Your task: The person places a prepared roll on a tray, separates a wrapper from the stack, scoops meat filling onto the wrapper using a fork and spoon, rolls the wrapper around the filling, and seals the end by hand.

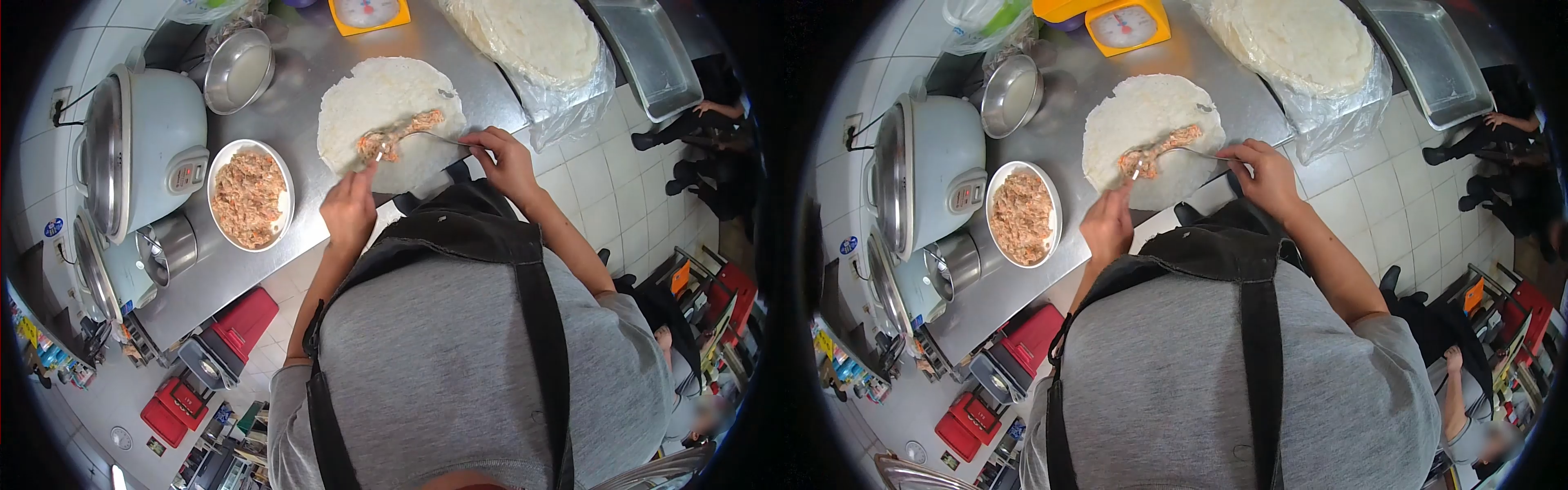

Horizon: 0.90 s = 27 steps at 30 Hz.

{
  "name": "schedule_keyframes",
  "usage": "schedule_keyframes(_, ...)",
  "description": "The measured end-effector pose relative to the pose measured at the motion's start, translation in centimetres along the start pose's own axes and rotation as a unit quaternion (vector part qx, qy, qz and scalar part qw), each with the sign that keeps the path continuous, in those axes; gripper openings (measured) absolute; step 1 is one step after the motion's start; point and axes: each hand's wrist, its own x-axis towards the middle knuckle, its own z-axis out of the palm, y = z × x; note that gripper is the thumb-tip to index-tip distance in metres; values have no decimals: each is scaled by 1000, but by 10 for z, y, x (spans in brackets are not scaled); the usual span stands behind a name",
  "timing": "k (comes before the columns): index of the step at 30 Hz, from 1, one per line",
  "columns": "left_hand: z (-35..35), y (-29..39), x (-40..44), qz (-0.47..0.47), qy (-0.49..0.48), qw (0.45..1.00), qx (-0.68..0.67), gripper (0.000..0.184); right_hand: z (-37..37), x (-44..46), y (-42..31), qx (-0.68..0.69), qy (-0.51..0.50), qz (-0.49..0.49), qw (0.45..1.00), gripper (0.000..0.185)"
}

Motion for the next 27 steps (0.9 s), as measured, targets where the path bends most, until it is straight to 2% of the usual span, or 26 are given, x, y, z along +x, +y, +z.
schedule_keyframes(4, -4, 5, 4, -49, 19, 997, -50, 31, -5, -2, 3, 42, 2, -14, 999, 22)
schedule_keyframes(7, 5, 4, 7, -11, 15, 998, -58, 29, -9, -4, 7, 52, -12, -5, 999, 22)
schedule_keyframes(10, 0, 11, 9, -42, -21, 997, -62, 26, -15, 0, 17, 38, 17, -5, 999, 22)
schedule_keyframes(13, 5, 14, 18, -30, 25, 993, -112, 25, -26, 0, 22, 51, 16, -2, 999, 22)
schedule_keyframes(16, 8, 18, 22, -17, -3, 994, -107, 23, -33, 0, 25, 59, 6, 30, 998, 22)
schedule_keyframes(19, 9, 19, 24, -70, 26, 988, -135, 22, -38, -2, 23, 96, -25, 11, 995, 21)
schedule_keyframes(22, 13, 21, 22, -37, -38, 994, -99, 25, -33, 1, 21, 43, -7, 40, 998, 21)
schedule_keyframes(25, 9, 20, 27, -36, -10, 990, -134, 26, -38, 0, 22, 26, 23, 32, 999, 21)
schedule_keyframes(27, 2, 17, 30, -73, -21, 990, -117, 25, -42, -3, 24, 62, -1, 30, 998, 20)
